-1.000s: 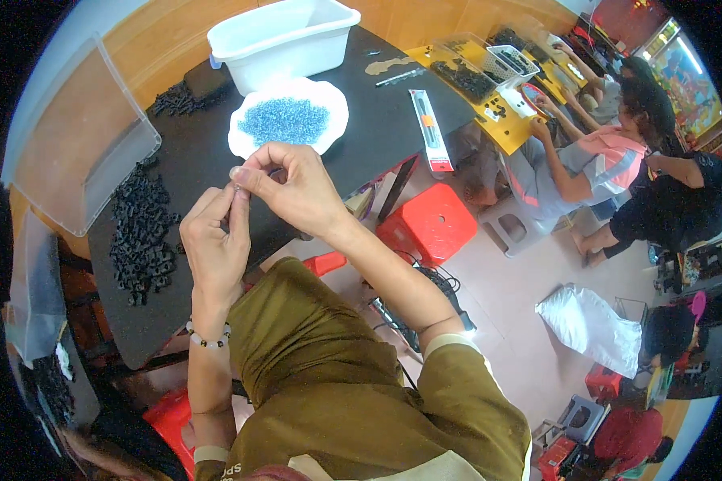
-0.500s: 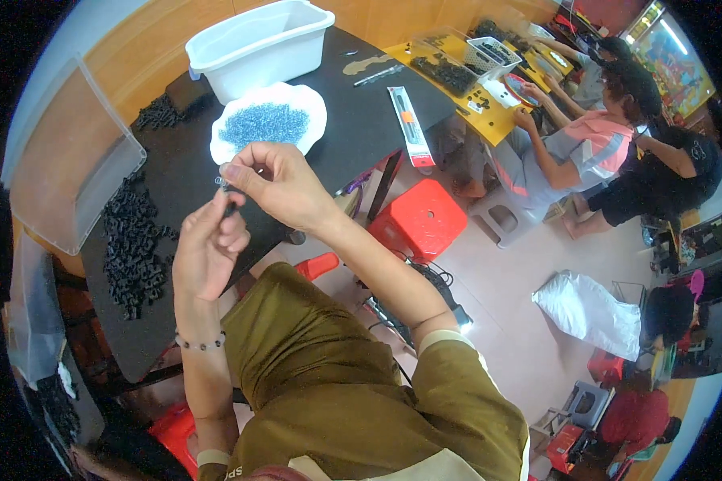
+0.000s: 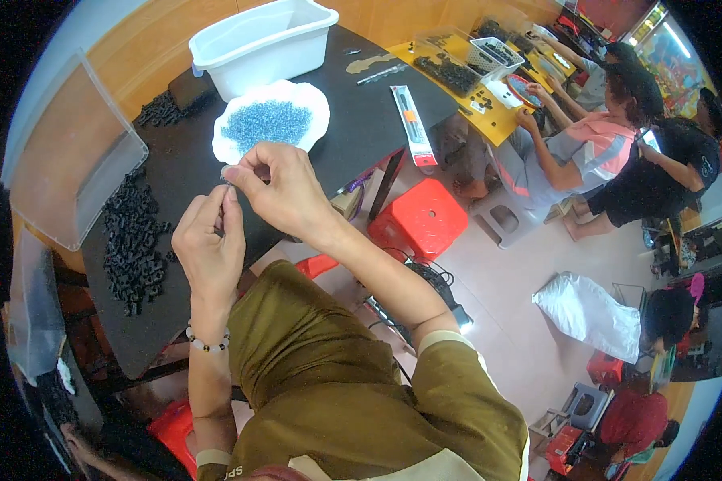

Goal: The person assembles cord locks by repeatedly picking up small springs from a dish and plastic toggle pieces from the table, inserting each spring into a toggle piece by hand.

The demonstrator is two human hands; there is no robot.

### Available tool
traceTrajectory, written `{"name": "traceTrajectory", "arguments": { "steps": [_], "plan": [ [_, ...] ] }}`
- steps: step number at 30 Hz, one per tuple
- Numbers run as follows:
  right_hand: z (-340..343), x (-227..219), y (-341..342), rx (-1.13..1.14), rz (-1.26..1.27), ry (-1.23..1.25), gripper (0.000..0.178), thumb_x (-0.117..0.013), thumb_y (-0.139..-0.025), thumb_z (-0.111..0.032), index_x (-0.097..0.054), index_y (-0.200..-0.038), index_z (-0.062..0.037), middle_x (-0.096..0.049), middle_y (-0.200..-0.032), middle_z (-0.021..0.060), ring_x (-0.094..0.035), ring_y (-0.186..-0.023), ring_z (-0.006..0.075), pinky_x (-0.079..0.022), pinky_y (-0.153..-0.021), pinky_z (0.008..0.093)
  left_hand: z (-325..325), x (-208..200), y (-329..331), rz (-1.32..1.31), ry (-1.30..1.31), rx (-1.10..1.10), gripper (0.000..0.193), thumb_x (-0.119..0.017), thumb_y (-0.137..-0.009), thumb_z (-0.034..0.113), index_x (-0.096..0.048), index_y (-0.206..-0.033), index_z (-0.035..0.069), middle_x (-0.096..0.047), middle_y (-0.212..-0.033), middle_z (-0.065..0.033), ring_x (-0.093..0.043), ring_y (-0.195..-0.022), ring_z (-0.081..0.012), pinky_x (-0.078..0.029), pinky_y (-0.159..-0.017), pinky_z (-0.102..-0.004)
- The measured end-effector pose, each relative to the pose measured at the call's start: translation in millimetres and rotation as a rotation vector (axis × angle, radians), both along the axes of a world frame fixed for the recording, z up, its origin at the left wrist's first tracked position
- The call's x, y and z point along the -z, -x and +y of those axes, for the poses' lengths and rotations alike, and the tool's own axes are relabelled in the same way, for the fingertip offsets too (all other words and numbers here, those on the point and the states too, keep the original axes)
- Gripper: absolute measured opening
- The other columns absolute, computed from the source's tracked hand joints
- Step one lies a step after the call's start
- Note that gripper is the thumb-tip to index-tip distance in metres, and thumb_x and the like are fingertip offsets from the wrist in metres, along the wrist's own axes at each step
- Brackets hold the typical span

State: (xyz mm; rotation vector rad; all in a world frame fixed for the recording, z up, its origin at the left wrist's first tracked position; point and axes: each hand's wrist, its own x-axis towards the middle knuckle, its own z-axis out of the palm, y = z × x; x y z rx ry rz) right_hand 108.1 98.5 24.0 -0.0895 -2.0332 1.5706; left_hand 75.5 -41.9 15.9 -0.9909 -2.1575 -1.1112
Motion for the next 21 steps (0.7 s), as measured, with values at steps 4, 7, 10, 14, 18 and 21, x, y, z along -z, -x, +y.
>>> {"name": "traceTrajectory", "arguments": {
  "steps": [4,7,10,14,18,21],
  "plan": [
    [1.5,0.0,-2.8,-0.001,-0.006,-0.055,0.021,-0.070,-0.091,-0.013,-0.065,-0.083,0.0054,-0.066,-0.071,0.0074,-0.057,-0.067,0.0076,-0.048,-0.062,0.0266,-0.4,-1.5,0.4,-0.289,-0.172,0.071,0.012,-0.064,-0.093,0.007,-0.073,-0.095,-0.001,-0.056,-0.064,-0.0043,-0.051,-0.056,-0.0126,-0.041,-0.052,-0.0295],
    [2.0,-2.3,-4.3,-0.055,-0.031,-0.026,0.018,-0.068,-0.093,-0.013,-0.066,-0.087,0.0038,-0.067,-0.077,0.0036,-0.058,-0.074,0.0065,-0.049,-0.069,0.0256,-7.7,-4.8,9.5,-0.839,-0.324,0.231,0.017,-0.062,-0.095,0.010,-0.073,-0.092,-0.003,-0.053,-0.063,0.0017,-0.047,-0.057,-0.0071,-0.037,-0.053,-0.0249],
    [1.9,0.2,-0.7,-0.129,-0.027,0.068,0.014,-0.066,-0.095,-0.010,-0.066,-0.089,0.0034,-0.068,-0.080,0.0037,-0.059,-0.076,0.0071,-0.049,-0.071,0.0250,-12.1,-9.2,16.2,-1.308,-0.662,0.561,0.021,-0.063,-0.095,0.014,-0.068,-0.091,-0.006,-0.050,-0.064,0.0027,-0.040,-0.055,-0.0048,-0.034,-0.054,-0.0217],
    [7.6,9.0,5.1,-0.233,-0.012,0.205,0.011,-0.063,-0.096,-0.008,-0.066,-0.090,0.0020,-0.069,-0.082,0.0032,-0.060,-0.078,0.0075,-0.049,-0.073,0.0242,-17.5,-6.6,30.1,-1.820,-0.883,0.943,0.019,-0.063,-0.096,0.016,-0.061,-0.097,-0.003,-0.043,-0.063,0.0051,-0.039,-0.054,-0.0055,-0.035,-0.054,-0.0220],
    [11.0,10.3,-0.4,-0.157,0.020,0.237,0.017,-0.069,-0.093,-0.015,-0.069,-0.086,0.0007,-0.068,-0.076,0.0006,-0.055,-0.069,0.0052,-0.045,-0.064,0.0231,-8.5,-6.0,11.1,-1.166,-0.486,0.495,0.022,-0.067,-0.095,0.017,-0.074,-0.095,-0.004,-0.060,-0.065,-0.0006,-0.050,-0.056,-0.0057,-0.040,-0.053,-0.0232],
    [15.7,10.6,-4.4,-0.131,-0.032,0.227,0.020,-0.072,-0.091,-0.018,-0.070,-0.085,0.0005,-0.067,-0.076,0.0003,-0.054,-0.069,0.0038,-0.044,-0.062,0.0218,-4.7,-8.7,-2.4,-0.468,-0.252,0.155,0.019,-0.068,-0.093,0.015,-0.074,-0.099,-0.002,-0.060,-0.064,-0.0062,-0.053,-0.054,-0.0115,-0.041,-0.052,-0.0277]
  ]
}}
